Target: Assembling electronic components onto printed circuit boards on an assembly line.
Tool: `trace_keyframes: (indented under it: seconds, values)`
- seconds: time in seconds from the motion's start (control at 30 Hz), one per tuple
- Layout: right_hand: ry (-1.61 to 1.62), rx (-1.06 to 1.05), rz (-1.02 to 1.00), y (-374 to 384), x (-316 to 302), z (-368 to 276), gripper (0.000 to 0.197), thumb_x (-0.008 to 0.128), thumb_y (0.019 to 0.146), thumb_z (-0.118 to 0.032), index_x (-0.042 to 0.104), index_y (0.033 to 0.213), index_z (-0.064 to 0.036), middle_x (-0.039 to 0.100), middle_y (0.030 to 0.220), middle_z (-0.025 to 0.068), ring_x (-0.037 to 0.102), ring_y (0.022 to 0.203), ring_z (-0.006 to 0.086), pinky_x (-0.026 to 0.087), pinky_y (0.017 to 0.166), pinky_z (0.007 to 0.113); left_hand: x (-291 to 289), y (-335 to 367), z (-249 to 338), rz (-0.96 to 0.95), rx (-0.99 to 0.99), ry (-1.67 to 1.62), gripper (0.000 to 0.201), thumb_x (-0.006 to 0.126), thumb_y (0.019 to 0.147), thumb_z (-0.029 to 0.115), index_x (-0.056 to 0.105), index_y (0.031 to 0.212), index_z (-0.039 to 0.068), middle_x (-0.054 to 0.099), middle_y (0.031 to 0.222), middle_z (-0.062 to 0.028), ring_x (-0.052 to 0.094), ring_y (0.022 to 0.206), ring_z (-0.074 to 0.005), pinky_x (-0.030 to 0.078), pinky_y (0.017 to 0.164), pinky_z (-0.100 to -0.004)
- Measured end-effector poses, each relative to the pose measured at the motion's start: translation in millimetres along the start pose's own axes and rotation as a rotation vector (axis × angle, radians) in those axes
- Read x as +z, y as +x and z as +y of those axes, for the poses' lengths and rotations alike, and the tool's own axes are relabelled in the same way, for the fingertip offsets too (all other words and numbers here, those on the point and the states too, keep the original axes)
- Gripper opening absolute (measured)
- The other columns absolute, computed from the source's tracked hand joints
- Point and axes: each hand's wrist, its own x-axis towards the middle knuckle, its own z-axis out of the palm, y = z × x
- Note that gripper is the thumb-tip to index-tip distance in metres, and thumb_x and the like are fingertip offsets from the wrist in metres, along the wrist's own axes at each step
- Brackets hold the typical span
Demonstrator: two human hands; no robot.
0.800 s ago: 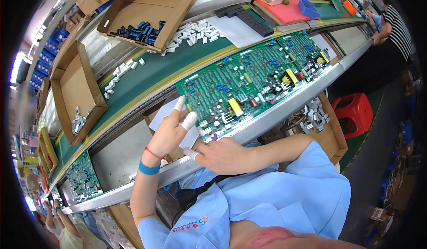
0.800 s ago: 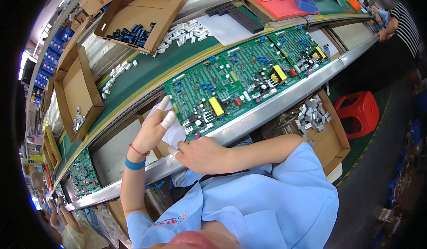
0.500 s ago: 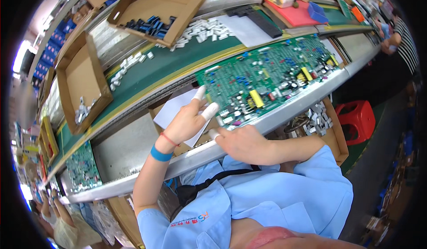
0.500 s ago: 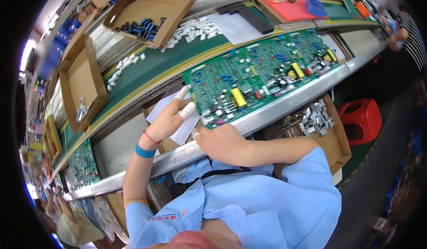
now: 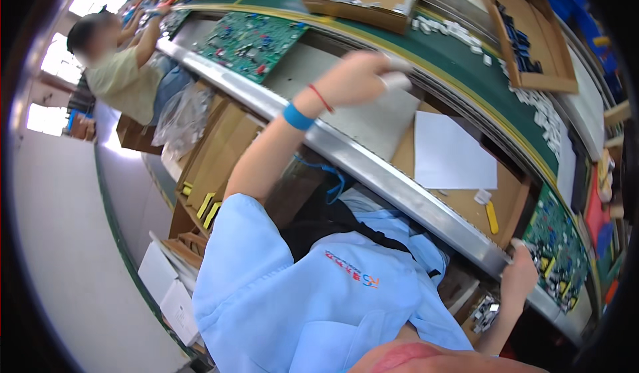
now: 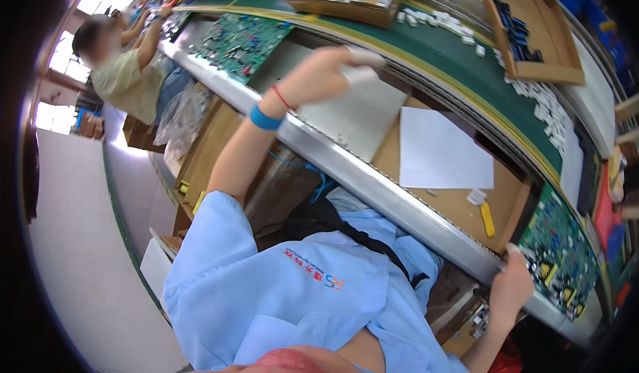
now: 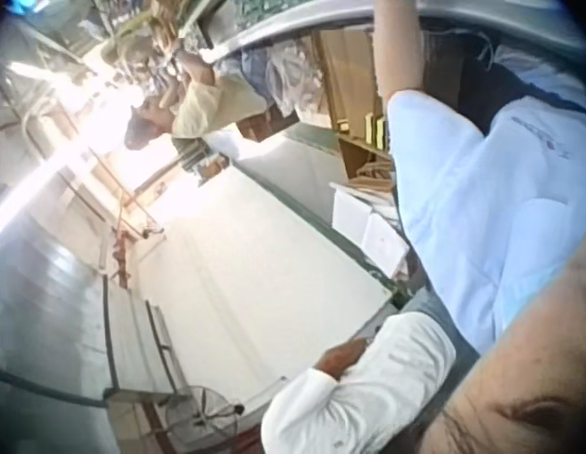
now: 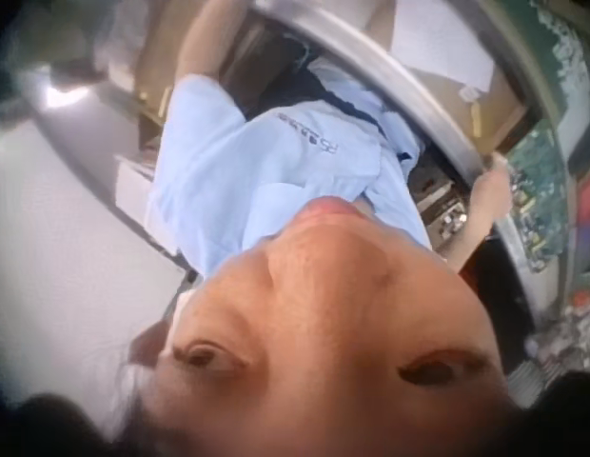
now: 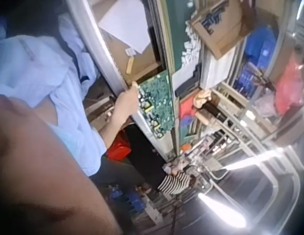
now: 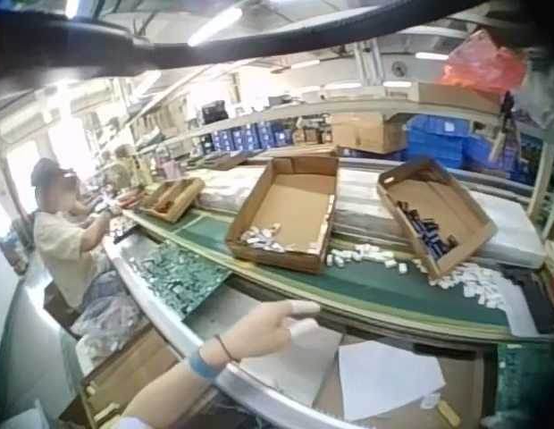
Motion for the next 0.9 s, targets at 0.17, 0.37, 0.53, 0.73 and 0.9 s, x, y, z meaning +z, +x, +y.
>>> trace_keyframes:
  seconds: [0.17,0.37,0.53,0.73,0.9]
  values:
    - [-0.135,0.113,-0.014,7.8,10.6,35.7,0.030,0.046,0.083,-0.001,0.066,0.103,-0.0094,0.067,0.080,0.0116,0.066,0.075,0.0321,0.050,0.065,0.043,-149.7,-33.1,-136.1,0.494,-0.478,0.552,0.027,0.060,0.087,0.030,0.070,0.106,0.013,0.068,0.099,-0.0168,0.065,0.092,-0.0341,0.052,0.080,-0.0398]
    - [-0.309,0.166,-0.038,12.1,27.5,89.7,0.022,0.046,0.087,-0.007,0.065,0.099,-0.0086,0.065,0.076,0.0135,0.064,0.072,0.0339,0.048,0.062,0.047,-240.1,-72.5,-284.7,0.461,-0.888,0.950,0.039,0.045,0.089,0.028,0.058,0.125,0.020,0.065,0.117,-0.0154,0.060,0.112,-0.0325,0.030,0.101,-0.0574]
    - [-0.398,0.242,0.013,-6.3,40.9,142.3,0.021,0.047,0.087,-0.009,0.065,0.097,-0.0084,0.066,0.082,0.0168,0.064,0.079,0.0374,0.049,0.067,0.050,-228.0,-45.5,-335.9,0.144,-0.938,1.047,0.038,0.039,0.090,0.026,0.060,0.120,0.014,0.064,0.118,-0.0178,0.059,0.114,-0.0356,0.020,0.104,-0.0646]
    - [-0.366,0.315,-0.085,28.9,10.0,112.9,0.026,0.051,0.079,-0.003,0.065,0.098,-0.0135,0.067,0.083,0.0193,0.066,0.079,0.0384,0.052,0.068,0.050,-253.1,-74.6,-407.5,0.029,-0.977,0.989,0.054,0.032,0.094,0.048,0.048,0.131,0.012,0.060,0.121,-0.0237,0.056,0.116,-0.0418,0.016,0.104,-0.0665]
    - [0.066,0.149,0.302,83.3,-11.6,44.0,0.022,0.057,0.088,-0.017,0.065,0.108,-0.0148,0.067,0.100,0.0130,0.063,0.093,0.0334,0.050,0.079,0.043,-257.6,-72.5,-401.1,0.067,-0.829,0.945,0.054,0.032,0.097,0.047,0.047,0.135,0.011,0.058,0.123,-0.0236,0.053,0.118,-0.0414,0.022,0.103,-0.0638]
